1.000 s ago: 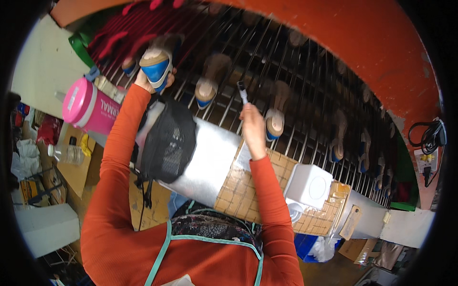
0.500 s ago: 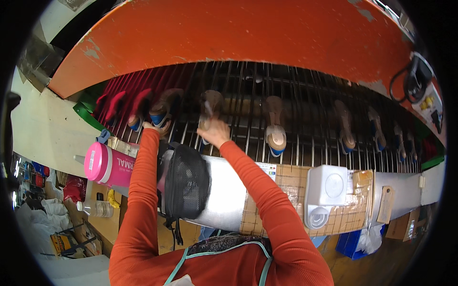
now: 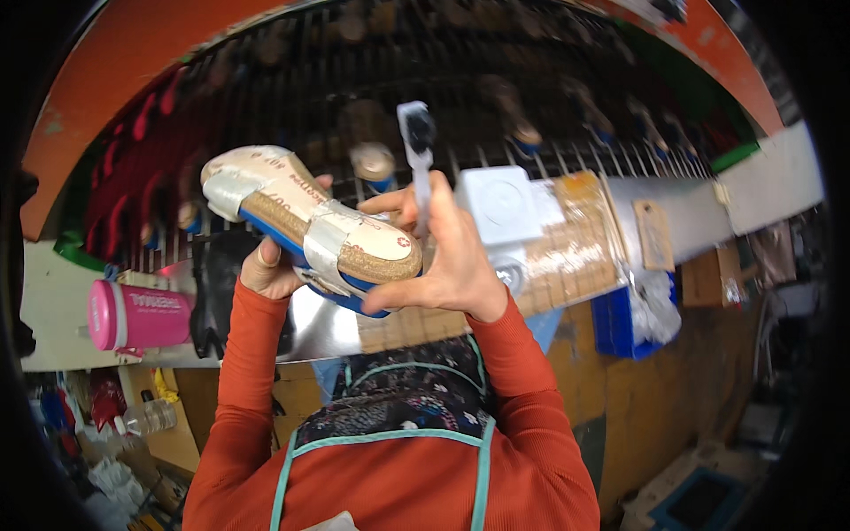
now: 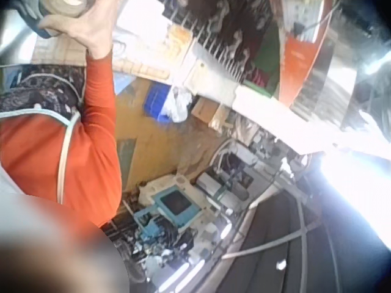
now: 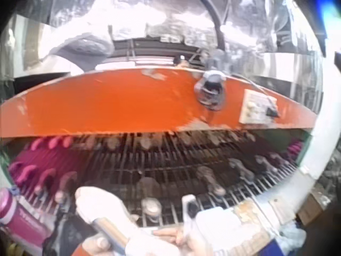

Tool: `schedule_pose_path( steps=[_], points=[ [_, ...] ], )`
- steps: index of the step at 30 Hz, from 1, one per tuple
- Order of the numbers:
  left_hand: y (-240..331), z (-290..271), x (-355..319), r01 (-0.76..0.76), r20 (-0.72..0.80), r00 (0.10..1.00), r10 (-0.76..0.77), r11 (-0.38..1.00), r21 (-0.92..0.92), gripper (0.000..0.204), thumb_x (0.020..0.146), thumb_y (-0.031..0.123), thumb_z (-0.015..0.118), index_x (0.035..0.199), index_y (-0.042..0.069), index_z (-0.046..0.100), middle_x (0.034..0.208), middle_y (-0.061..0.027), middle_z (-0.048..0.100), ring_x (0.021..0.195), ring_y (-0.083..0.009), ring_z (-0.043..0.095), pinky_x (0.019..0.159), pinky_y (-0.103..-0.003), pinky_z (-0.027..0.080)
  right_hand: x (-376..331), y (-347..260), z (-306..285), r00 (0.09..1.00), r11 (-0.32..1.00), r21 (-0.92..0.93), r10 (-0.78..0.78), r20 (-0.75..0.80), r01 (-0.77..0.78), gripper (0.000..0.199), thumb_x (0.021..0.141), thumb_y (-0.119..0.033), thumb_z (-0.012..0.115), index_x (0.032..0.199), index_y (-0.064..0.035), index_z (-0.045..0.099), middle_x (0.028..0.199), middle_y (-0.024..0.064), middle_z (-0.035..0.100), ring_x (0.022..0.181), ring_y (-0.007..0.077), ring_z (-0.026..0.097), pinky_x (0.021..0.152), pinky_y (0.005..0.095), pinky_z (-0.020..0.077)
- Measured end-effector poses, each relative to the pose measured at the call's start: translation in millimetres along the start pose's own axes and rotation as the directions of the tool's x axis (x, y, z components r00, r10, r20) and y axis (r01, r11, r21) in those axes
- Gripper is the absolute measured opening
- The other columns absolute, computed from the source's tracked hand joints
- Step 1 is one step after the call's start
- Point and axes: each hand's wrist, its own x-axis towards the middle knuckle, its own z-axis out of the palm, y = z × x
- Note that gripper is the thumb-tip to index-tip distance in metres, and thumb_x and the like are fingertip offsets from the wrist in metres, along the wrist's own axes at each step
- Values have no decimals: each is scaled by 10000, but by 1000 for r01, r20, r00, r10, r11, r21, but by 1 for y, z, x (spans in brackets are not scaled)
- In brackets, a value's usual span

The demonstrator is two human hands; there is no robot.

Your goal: The person retrieves a shoe from a rack and applies a white adhesive to the sole using a small brush. They repeatedly dip the brush into a container and spread the adhesive across the sole, then place the shoe back on the rack. The process is repeated for multiple shoes.

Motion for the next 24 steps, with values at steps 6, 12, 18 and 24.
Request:
schedule_pose_path(
  steps=[6, 12, 18, 24],
  points=[
    [-68, 32, 4, -282, -137, 947, 289, 957, 70, 1075, 557, 323, 934, 1419, 53, 352, 1356, -99, 495, 1299, -260, 452, 1119, -417, 350, -108, -11, -73, 935, 732, -615, 87, -343, -293, 199, 922, -256, 620, 929, -57, 628, 756, 51, 562, 636, 178, 511, 683, 320, 344],
    [-77, 56, 11, -672, 18, 735, 678, 723, 158, 1363, 477, 388, 953, 1506, 120, 100, 1502, -199, 279, 1364, -381, 343, 1086, -556, 372, -174, 2, -91, 891, 253, -857, 64, -449, -450, 66, 835, -216, 703, 845, -151, 702, 764, -10, 581, 693, 162, 520, 730, 350, 260],
    [-80, 59, 14, -651, 37, 564, 825, 416, 635, 1218, 511, 436, 935, 1447, 52, 259, 1428, -153, 386, 1317, -323, 401, 1049, -470, 430, -179, 29, -93, 936, 111, -931, -18, -351, -347, 82, 806, -216, 718, 869, -170, 693, 801, -6, 591, 777, 190, 551, 755, 391, 295],
    [-66, 73, 13, -431, -48, 819, 572, 668, 606, 796, 692, 245, 823, 1351, 23, 436, 1358, -180, 470, 1226, -275, 507, 1028, -377, 437, -181, 31, -100, 967, 94, -963, 33, -252, -254, 64, 816, -207, 707, 835, -147, 695, 803, 31, 609, 773, 220, 588, 776, 409, 319]
  ],
)
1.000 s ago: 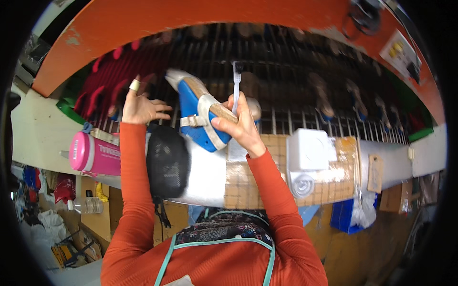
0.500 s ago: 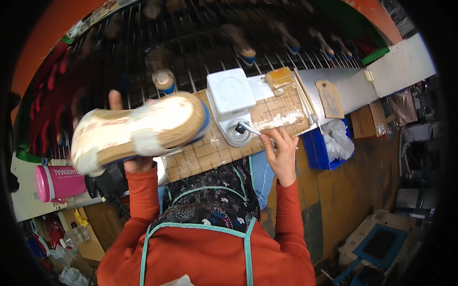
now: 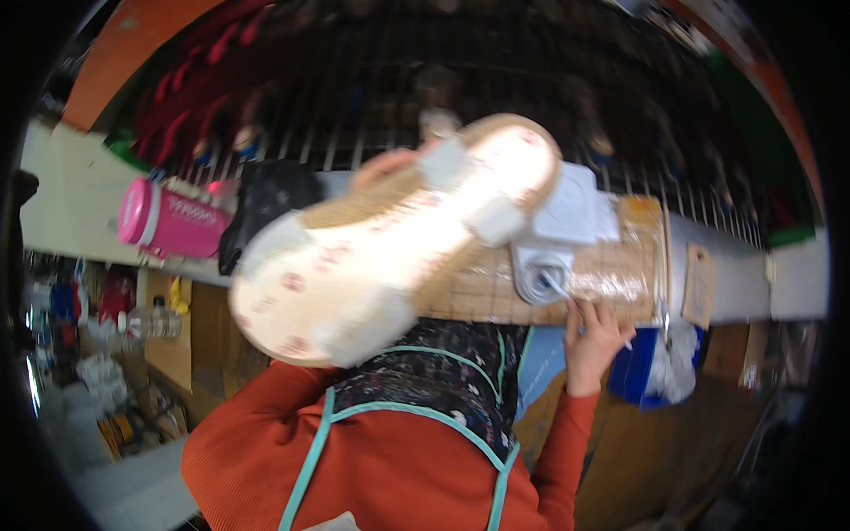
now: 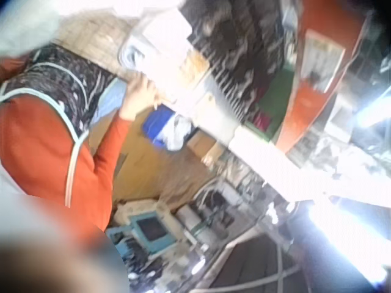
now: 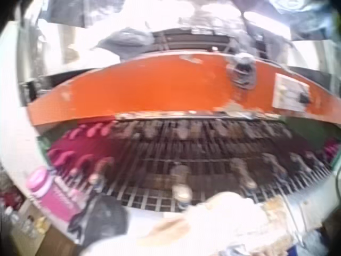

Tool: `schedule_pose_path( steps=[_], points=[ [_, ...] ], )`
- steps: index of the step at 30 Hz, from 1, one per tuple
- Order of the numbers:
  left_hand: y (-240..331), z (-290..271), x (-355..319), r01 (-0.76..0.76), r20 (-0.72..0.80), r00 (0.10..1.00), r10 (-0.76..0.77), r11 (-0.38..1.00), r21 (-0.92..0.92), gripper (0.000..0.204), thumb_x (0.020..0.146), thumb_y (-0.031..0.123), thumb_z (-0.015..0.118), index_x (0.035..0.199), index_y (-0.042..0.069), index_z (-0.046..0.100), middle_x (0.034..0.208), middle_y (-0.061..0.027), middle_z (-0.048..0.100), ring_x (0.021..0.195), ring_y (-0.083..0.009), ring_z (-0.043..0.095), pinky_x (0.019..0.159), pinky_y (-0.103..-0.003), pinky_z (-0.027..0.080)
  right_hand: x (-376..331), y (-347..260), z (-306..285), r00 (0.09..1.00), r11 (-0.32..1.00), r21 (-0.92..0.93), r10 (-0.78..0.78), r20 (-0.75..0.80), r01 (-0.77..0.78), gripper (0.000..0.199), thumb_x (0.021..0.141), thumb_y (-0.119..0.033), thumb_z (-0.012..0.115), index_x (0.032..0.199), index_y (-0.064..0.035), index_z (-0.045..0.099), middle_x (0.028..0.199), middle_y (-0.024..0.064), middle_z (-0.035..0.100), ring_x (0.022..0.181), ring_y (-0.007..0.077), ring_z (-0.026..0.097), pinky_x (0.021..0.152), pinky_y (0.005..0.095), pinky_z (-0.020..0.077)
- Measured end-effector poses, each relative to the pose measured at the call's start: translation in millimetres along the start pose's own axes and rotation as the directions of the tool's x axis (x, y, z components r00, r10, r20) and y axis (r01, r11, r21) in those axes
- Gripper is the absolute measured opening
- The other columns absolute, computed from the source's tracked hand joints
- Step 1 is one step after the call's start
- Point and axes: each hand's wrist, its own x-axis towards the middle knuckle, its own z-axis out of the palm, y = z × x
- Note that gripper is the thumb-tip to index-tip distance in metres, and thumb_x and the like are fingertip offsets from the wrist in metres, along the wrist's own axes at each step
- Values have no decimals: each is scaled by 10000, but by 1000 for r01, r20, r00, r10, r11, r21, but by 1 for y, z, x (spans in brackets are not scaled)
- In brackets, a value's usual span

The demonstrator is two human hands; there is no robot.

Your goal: The person retrieves a shoe from a rack and applies a white adhesive to the sole using a small brush. They repeatedly dip the brush into a container and spread the adhesive across the sole, then place the shoe back on the rack. The process is repeated for multiple shoes.

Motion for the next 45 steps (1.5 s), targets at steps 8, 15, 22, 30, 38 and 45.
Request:
schedule_pose_path(
  steps=[8, 15, 22, 30, 38, 45],
  points=[
    [-19, 3, -6, -412, -8, 878, 479, 764, 496, 460, 746, 154, 760, 1185, 74, 651, 1309, -219, 566, 1232, -372, 539, 1017, -414, 444, -6, 30, 9, 576, 25, 593, 270, 771, -805, 192, 940, -184, 620, 900, 1, 652, 743, 5, 603, 713, 80, 535, 635, 215, 389],
    [-54, -1, -9, -490, 96, 771, 630, 489, 722, 381, 725, 130, 760, 1097, 82, 694, 1239, -207, 618, 1173, -413, 574, 968, -435, 487, 44, -43, -30, 922, 369, 898, 375, 93, -240, 152, 796, -11, 732, 943, -3, 694, 842, 51, 633, 754, 128, 556, 735, 247, 427],
    [-47, -13, -10, -507, 129, 710, 693, 375, 776, 350, 766, 112, 729, 1107, 59, 666, 1239, -194, 621, 1184, -431, 559, 984, -539, 455, 77, -120, -59, 961, 560, 826, 190, -200, 61, 188, 759, -10, 762, 946, -17, 745, 934, 66, 586, 731, 106, 553, 636, 227, 438],
    [-44, -30, -22, -493, 177, 705, 687, 295, 819, 337, 776, 100, 721, 1105, 69, 657, 1235, -166, 628, 1188, -417, 561, 994, -559, 439, 97, -141, -30, 958, 556, 828, 193, -214, 73, 175, 779, -37, 762, 954, -27, 746, 1002, 65, 553, 670, 74, 525, 610, 206, 421],
    [-41, -33, -17, -508, 170, 676, 717, 286, 813, 328, 777, 108, 723, 1098, 86, 659, 1233, -156, 631, 1177, -407, 572, 987, -561, 445, 132, -140, -31, 885, 773, 612, 155, -438, 168, 213, 721, -103, 802, 930, -114, 760, 966, 35, 580, 717, 125, 542, 806, 303, 319],
    [-39, -34, -12, -506, 188, 684, 705, 273, 818, 324, 770, 109, 722, 1090, 94, 669, 1213, -151, 644, 1167, -402, 580, 978, -555, 454, 131, -129, -43, 931, 777, 587, 1, -364, 229, 212, 690, -109, 810, 895, -109, 756, 891, 21, 588, 717, 124, 545, 763, 301, 310]
  ],
)
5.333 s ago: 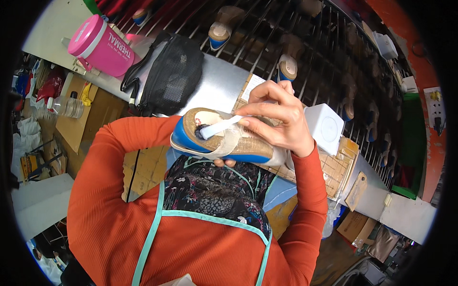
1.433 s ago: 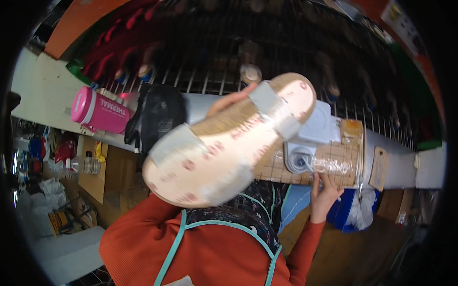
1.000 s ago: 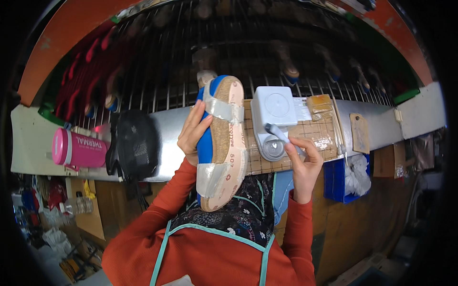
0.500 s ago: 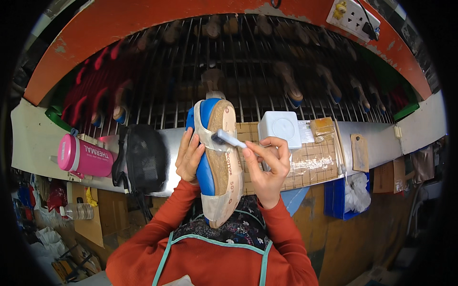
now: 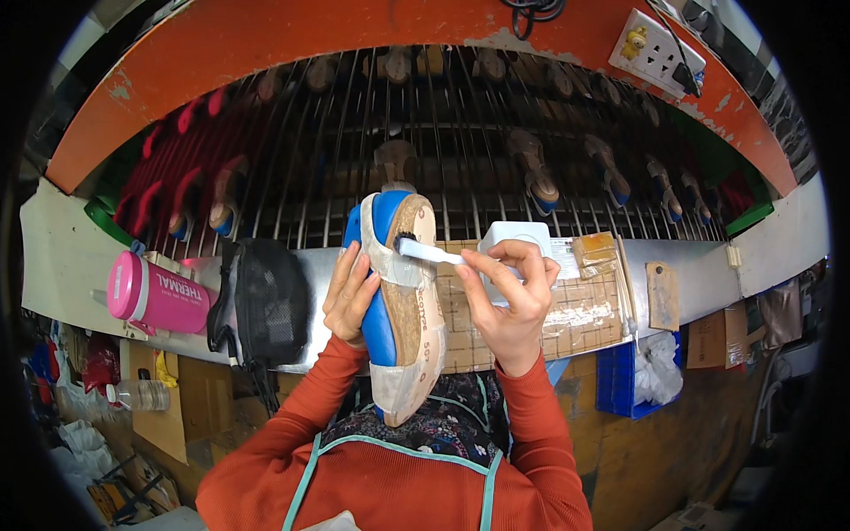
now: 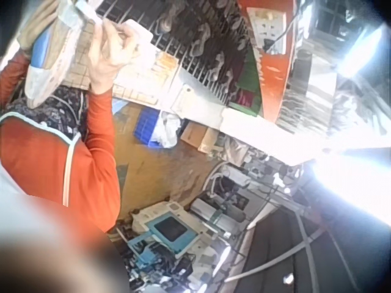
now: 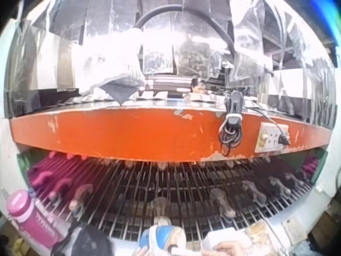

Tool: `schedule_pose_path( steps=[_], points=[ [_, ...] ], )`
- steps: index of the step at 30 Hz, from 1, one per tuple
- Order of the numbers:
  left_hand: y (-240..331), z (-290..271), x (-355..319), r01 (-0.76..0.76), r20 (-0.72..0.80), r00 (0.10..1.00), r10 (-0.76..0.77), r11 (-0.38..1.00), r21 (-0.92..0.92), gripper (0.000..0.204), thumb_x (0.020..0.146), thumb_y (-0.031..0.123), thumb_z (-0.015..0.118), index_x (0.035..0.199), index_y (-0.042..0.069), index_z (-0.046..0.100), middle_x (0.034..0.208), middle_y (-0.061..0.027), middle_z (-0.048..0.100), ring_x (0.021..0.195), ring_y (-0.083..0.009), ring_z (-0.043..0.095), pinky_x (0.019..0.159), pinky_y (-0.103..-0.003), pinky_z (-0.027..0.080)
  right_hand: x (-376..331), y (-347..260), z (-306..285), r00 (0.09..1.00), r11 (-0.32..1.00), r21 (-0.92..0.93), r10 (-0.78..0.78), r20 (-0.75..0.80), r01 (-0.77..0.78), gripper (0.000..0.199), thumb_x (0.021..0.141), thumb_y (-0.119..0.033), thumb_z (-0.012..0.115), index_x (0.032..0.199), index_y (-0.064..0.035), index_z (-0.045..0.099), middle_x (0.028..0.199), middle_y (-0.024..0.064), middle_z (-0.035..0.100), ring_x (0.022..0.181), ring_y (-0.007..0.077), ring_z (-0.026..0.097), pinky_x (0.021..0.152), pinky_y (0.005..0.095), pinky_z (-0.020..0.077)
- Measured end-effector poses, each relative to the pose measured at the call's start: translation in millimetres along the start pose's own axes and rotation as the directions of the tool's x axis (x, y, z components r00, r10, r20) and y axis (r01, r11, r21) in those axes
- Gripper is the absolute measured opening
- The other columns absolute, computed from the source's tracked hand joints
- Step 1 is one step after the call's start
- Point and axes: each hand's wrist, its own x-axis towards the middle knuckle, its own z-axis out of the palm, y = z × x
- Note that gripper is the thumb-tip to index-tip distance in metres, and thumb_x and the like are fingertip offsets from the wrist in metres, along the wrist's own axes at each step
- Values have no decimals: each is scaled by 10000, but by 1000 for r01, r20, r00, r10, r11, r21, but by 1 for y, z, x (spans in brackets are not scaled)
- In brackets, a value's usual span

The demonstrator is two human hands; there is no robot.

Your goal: The person retrieves a shoe from a rack and applies a white adhesive to the sole using a small brush. They repeatedly dip the brush into a container and spread the adhesive across the sole, then place the shoe back on the rack. The process is repeated for multiple shoes.

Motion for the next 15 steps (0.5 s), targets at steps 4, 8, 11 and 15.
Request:
schedule_pose_path(
  steps=[4, 8, 11, 15],
  points=[
    [-1, 0, 5, 3, 13, 1000, -3, 1000, -5, 317, 771, 97, 715, 1085, 101, 678, 1207, -144, 649, 1167, -389, 584, 976, -546, 458, 1, 0, -7, 998, 1000, 5, -12, 68, 12, 207, 686, -119, 811, 885, -104, 756, 853, 14, 590, 716, 129, 540, 751, 305, 312],
    [-4, -1, 11, -13, 28, 1000, 13, 1000, 4, 323, 770, 95, 712, 1091, 104, 684, 1212, -129, 651, 1170, -375, 586, 979, -535, 457, 4, -1, -11, 994, 997, -19, -74, 77, 76, 211, 680, -128, 815, 881, -106, 756, 839, 11, 590, 725, 139, 532, 746, 314, 308],
    [-7, -1, 17, -40, 33, 999, 40, 999, 14, 334, 763, 101, 720, 1095, 103, 686, 1212, -124, 652, 1173, -369, 586, 984, -530, 453, 7, -2, -14, 989, 991, -61, -114, 93, 120, 206, 681, -129, 814, 879, -111, 756, 833, 10, 589, 741, 144, 530, 746, 319, 302],
    [-7, -1, 26, -37, 32, 999, 37, 999, -14, 341, 762, 115, 726, 1101, 100, 689, 1207, -128, 654, 1175, -362, 586, 992, -520, 450, 13, -5, -20, 979, 984, -61, -162, 123, 170, 201, 681, -136, 812, 873, -117, 756, 825, 0, 590, 743, 141, 530, 744, 316, 296]
  ],
)
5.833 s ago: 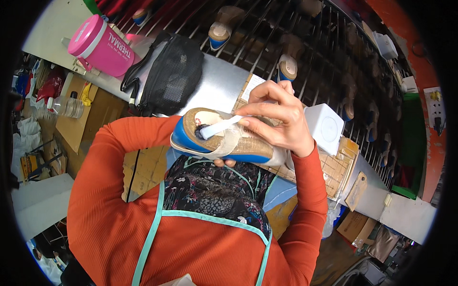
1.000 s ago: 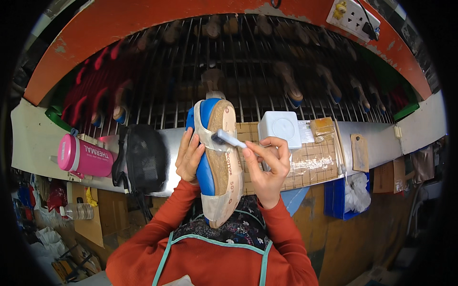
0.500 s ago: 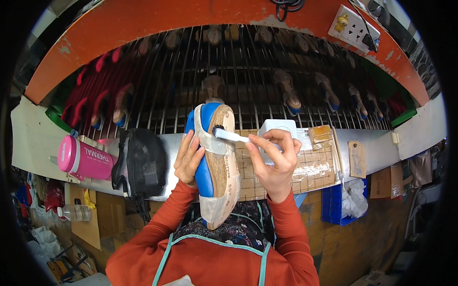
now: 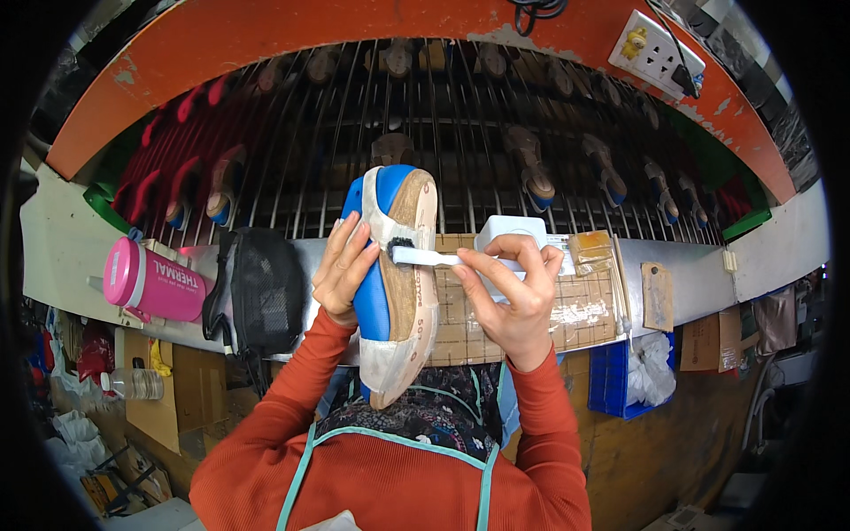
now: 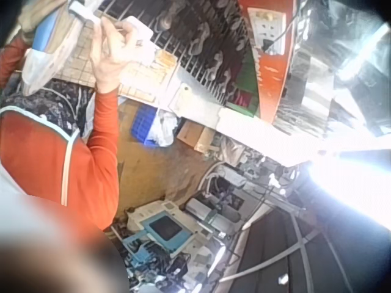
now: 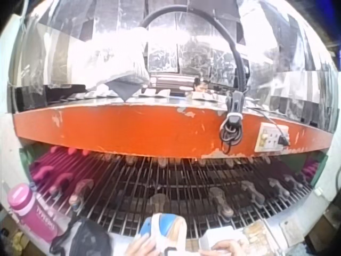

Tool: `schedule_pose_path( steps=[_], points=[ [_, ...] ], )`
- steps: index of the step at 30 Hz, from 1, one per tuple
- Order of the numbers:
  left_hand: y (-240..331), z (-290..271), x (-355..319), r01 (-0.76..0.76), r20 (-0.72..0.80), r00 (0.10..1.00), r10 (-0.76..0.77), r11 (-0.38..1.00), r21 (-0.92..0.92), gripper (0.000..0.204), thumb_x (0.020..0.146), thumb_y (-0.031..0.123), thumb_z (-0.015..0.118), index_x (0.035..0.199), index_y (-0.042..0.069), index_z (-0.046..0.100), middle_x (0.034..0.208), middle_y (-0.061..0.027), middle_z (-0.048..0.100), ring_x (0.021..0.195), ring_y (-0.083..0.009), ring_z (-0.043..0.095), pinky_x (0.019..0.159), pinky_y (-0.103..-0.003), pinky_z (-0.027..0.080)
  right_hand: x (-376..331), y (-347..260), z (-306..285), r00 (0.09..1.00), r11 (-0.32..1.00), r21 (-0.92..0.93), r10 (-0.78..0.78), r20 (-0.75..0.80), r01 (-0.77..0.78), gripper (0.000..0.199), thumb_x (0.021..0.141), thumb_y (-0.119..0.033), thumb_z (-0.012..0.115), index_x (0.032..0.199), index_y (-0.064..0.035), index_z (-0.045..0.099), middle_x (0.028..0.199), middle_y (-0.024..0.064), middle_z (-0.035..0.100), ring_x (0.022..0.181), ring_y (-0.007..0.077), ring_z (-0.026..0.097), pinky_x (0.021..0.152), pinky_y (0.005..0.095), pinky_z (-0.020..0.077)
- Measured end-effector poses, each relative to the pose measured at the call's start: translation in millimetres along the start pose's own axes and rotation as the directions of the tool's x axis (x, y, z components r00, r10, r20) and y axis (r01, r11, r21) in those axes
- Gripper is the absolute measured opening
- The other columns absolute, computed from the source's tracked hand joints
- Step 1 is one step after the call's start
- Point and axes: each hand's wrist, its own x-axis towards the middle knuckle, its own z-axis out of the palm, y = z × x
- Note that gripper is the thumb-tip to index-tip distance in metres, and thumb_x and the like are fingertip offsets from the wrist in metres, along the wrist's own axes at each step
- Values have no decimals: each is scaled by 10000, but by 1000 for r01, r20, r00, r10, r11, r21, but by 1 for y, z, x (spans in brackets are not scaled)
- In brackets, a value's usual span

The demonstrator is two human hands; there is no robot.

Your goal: The person retrieves a shoe from a rack and applies a white adhesive to the sole using a small brush. They repeatedly dip the brush into a container and spread the adhesive across the sole, then place the shoe back on the rack. The process is repeated for multiple shoes.

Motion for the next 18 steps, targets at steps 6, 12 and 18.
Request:
schedule_pose_path(
  steps=[6, 12, 18],
  points=[
    [-4, -1, 13, -30, -7, 1000, 30, 1000, -9, 360, 755, 135, 733, 1112, 104, 690, 1210, -135, 652, 1178, -359, 586, 1003, -505, 443, 24, 15, -18, 978, 973, 228, -17, 209, -32, 174, 689, -149, 812, 849, -102, 760, 843, 1, 611, 673, 113, 528, 727, 289, 317],
    [-3, 5, 12, -11, -106, 994, 6, 999, -43, 368, 755, 156, 737, 1118, 113, 688, 1232, -162, 635, 1181, -389, 576, 996, -500, 447, 1, 9, 3, 990, 965, 223, 137, 15, -137, 177, 711, -109, 807, 882, -87, 764, 842, 24, 607, 615, 104, 504, 714, 279, 353],
    [-8, 0, 1, -27, -97, 995, 37, 994, 104, 350, 765, 121, 722, 1113, 131, 690, 1242, -139, 633, 1186, -382, 573, 987, -527, 453, -35, -8, 1, 947, 825, 464, 295, 131, -321, 157, 759, -57, 773, 910, -20, 750, 864, 43, 579, 653, 77, 524, 591, 205, 397]
  ],
)
